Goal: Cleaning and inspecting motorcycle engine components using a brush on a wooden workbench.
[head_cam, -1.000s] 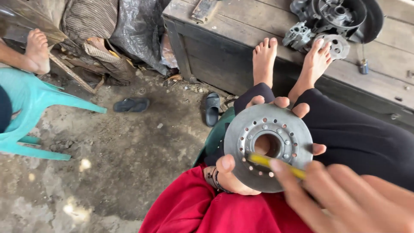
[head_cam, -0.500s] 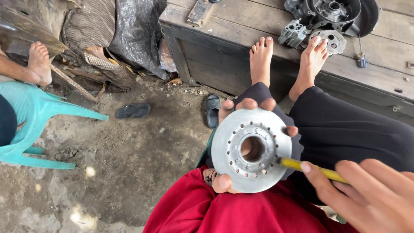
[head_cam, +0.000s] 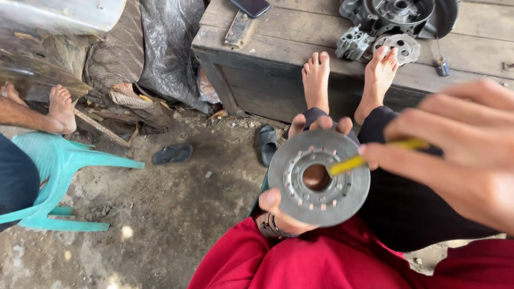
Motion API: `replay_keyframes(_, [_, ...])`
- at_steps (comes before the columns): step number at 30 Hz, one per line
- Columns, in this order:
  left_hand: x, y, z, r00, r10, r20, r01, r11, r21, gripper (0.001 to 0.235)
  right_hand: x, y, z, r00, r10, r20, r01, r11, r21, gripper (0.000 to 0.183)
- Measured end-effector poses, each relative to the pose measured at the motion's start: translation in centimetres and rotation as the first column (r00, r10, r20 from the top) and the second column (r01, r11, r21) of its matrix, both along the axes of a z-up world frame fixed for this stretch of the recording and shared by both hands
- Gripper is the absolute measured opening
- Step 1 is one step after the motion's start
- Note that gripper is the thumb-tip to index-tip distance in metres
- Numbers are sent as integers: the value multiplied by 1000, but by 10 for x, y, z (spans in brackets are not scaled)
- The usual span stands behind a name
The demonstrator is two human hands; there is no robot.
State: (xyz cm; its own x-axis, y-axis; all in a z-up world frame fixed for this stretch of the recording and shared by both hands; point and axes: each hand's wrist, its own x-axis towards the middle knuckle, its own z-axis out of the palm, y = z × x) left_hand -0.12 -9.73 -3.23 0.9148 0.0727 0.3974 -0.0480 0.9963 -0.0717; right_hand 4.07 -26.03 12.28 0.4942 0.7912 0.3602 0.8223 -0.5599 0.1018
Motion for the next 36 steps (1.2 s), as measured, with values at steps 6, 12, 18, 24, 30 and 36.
replay_keyframes(6, [59,-17,-6,996,93,12,-94,985,146,76,63,34,9,978,204,-44,-208,974,-91,16])
replay_keyframes(12, [85,-16,-13,983,-31,183,0,986,168,79,56,38,20,971,78,-227,-33,980,195,21])
replay_keyframes(18, [82,-21,-26,941,-151,304,104,981,165,81,-30,12,-65,998,-66,-15,67,947,313,34])
replay_keyframes(24, [71,-21,-21,954,-149,262,102,978,183,79,-43,2,-118,954,-283,-94,292,822,489,22])
replay_keyframes(30, [88,-25,-12,920,-3,392,-111,958,266,74,-52,20,-145,969,-225,-101,240,764,599,20])
replay_keyframes(36, [82,-26,-17,916,88,391,-191,953,235,80,-40,10,-158,942,-335,11,248,718,650,25])
